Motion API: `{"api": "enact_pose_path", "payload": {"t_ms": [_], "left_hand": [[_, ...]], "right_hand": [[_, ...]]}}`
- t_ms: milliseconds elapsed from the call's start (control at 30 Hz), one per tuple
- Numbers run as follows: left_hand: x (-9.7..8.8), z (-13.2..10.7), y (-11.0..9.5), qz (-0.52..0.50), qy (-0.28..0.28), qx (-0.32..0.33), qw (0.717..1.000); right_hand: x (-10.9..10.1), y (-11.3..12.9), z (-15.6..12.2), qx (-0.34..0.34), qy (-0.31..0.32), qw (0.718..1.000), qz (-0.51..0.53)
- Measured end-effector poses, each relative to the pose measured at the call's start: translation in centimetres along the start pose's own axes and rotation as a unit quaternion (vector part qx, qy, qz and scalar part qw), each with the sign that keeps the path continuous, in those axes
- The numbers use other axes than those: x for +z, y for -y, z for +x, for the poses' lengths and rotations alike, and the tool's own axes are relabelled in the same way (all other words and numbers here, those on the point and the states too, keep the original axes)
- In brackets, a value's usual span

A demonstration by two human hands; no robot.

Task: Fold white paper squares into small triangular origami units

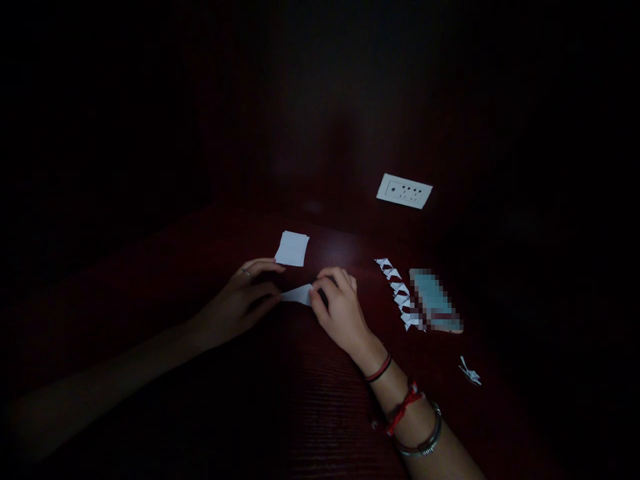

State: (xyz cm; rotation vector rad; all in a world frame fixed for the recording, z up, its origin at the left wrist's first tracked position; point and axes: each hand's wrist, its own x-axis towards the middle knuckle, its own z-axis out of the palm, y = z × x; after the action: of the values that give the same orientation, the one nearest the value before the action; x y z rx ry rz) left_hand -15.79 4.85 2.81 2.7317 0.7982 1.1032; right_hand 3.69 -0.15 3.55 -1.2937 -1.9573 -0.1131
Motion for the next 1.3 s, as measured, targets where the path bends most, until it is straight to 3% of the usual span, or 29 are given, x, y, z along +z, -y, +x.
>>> {"api": "enact_pose_path", "payload": {"t_ms": [133,267,367,567,767,1000,1200,1300], "left_hand": [[-0.1,0.0,0.2,-0.082,0.046,-0.099,0.991],[0.8,-0.8,0.7,-0.038,0.083,-0.128,0.988],[1.6,-1.4,0.8,0.001,0.088,-0.076,0.993],[1.6,-1.6,0.5,-0.010,0.188,0.069,0.980],[1.0,-1.6,-0.3,0.014,0.224,0.086,0.971],[1.0,-1.5,-0.1,0.014,0.216,0.090,0.972],[1.3,-2.0,0.9,0.047,0.216,0.107,0.969],[1.5,-2.1,0.9,0.060,0.199,0.112,0.972]], "right_hand": [[0.0,-0.4,0.2,0.052,0.044,0.996,0.056],[0.9,-1.2,-0.2,0.103,0.123,0.985,0.061],[1.7,-1.5,-0.9,0.118,0.171,0.978,0.010],[1.4,-1.6,-1.5,0.102,0.211,0.972,-0.014],[-0.7,-0.4,-1.8,0.120,0.274,0.953,-0.050],[-0.1,-0.3,-1.6,0.150,0.249,0.953,-0.084],[0.0,-1.1,-1.6,0.183,0.251,0.950,-0.017],[-0.3,-0.8,-1.7,0.170,0.243,0.953,-0.065]]}}
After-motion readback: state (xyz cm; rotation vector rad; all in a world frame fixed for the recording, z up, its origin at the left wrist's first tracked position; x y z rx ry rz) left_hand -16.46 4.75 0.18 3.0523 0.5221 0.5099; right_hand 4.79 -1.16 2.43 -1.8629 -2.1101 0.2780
